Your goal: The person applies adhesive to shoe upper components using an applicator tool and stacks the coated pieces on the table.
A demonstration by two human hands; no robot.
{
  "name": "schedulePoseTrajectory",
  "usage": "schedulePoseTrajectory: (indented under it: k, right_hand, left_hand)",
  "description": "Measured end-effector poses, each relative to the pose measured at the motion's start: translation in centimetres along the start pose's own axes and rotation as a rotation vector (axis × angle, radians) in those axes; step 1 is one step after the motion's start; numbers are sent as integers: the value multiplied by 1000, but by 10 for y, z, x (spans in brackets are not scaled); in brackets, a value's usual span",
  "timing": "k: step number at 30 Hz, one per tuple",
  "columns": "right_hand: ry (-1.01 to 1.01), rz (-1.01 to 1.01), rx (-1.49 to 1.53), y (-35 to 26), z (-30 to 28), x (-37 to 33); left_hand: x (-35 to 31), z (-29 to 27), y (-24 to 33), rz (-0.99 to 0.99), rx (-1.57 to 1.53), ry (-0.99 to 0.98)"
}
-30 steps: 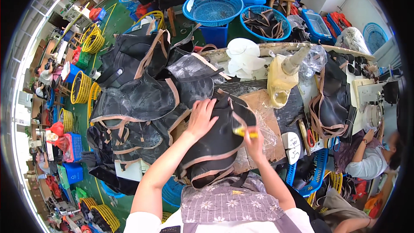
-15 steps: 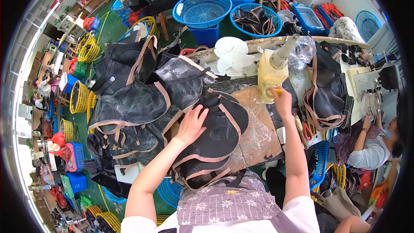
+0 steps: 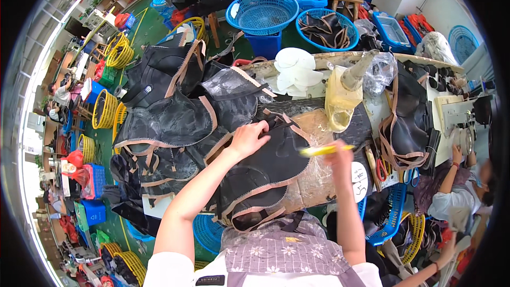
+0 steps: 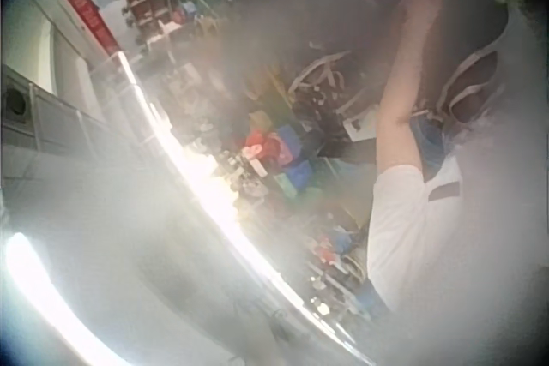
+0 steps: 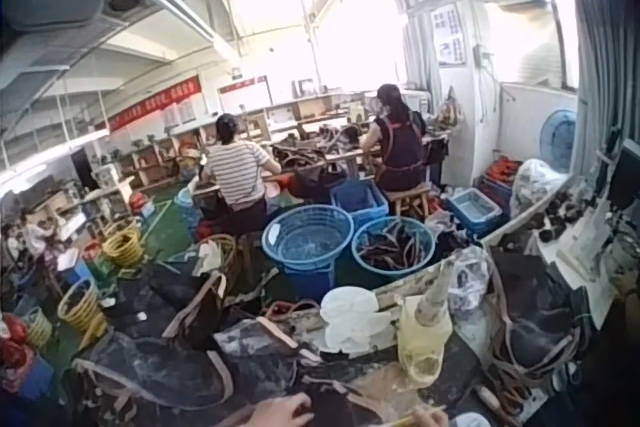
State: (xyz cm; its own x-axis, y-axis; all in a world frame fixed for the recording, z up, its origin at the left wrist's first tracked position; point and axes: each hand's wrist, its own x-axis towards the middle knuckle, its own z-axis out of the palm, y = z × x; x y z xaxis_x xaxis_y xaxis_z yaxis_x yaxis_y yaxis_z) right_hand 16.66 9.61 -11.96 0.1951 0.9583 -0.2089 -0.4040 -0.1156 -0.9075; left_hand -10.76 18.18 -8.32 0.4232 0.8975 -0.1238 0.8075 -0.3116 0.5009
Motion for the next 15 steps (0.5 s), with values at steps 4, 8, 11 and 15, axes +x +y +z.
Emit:
schedulePoseTrajectory:
  k: [4, 8, 11, 15]
  right_hand:
    - [-316, 77, -357, 53, 55, -41]
    - [-87, -338, -275, 39, 92, -35]
    - [-100, -273, -376, 55, 89, -28]
    - [12, -241, -124, 48, 101, -27]
  left_hand:
    - [-10, -22, -25, 60, -414, -139]
    - [-29, -14, -57, -28, -635, -119]
    - [-27, -5, -47, -83, -643, -7]
    - [-34, 2, -42, -134, -811, 69]
